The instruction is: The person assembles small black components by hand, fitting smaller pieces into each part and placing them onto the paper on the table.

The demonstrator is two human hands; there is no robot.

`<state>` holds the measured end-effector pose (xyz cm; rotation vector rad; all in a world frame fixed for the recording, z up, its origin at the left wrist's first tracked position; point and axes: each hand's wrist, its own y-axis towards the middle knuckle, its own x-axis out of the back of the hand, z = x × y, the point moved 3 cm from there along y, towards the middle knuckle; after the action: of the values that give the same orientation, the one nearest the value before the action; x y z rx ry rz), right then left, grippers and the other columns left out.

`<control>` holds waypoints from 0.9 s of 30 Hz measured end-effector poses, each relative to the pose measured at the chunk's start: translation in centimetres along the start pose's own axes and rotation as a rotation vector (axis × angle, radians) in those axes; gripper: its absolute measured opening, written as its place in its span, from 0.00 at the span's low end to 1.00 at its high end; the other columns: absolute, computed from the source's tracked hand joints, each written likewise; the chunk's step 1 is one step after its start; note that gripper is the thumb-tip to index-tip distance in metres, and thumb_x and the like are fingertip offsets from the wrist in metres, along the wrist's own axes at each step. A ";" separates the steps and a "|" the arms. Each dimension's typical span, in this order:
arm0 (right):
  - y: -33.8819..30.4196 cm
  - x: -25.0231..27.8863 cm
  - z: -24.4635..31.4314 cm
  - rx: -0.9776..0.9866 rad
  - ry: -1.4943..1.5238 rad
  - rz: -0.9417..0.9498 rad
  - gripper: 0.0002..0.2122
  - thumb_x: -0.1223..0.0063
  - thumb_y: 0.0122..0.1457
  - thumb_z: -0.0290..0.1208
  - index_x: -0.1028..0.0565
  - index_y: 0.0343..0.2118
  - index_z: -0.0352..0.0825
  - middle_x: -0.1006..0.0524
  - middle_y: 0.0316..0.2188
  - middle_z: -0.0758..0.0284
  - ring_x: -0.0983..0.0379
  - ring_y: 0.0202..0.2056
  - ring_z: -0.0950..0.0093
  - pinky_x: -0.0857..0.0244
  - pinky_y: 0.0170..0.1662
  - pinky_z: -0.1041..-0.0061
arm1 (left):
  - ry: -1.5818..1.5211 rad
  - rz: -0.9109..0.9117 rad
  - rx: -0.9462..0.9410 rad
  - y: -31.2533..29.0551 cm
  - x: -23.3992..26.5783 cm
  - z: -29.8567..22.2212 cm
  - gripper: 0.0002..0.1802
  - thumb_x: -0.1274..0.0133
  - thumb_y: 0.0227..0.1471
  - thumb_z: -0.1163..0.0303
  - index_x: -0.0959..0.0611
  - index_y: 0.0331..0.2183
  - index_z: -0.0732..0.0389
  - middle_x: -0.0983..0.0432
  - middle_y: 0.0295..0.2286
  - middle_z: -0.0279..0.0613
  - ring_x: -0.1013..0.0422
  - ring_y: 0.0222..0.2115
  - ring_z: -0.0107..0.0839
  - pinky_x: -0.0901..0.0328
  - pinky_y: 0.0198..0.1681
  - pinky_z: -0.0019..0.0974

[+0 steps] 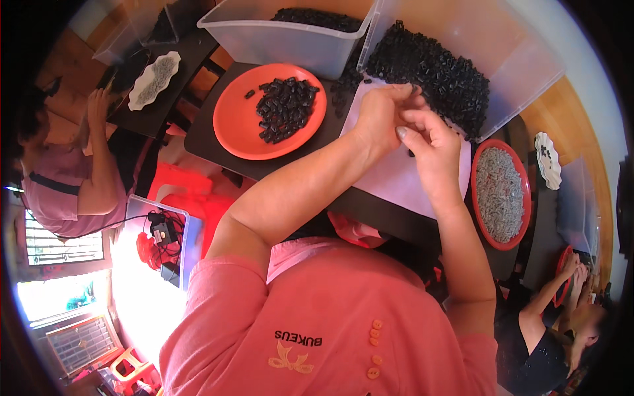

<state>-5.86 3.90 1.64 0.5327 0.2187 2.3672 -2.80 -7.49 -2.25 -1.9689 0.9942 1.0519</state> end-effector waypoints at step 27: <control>-1.7 1.2 0.4 0.243 -0.068 0.015 0.06 0.46 0.56 0.14 0.23 0.35 0.28 0.26 0.30 0.71 0.29 0.33 0.81 0.35 0.38 0.81 | 0.384 0.063 -0.098 -0.8 -0.6 0.4 0.10 0.50 0.64 0.71 0.18 0.37 0.68 0.22 0.32 0.43 0.25 0.33 0.33 0.28 0.39 0.37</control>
<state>-5.50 6.00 1.88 0.7298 0.4773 2.3466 -2.44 -6.57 -1.77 -2.2869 1.2322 0.7810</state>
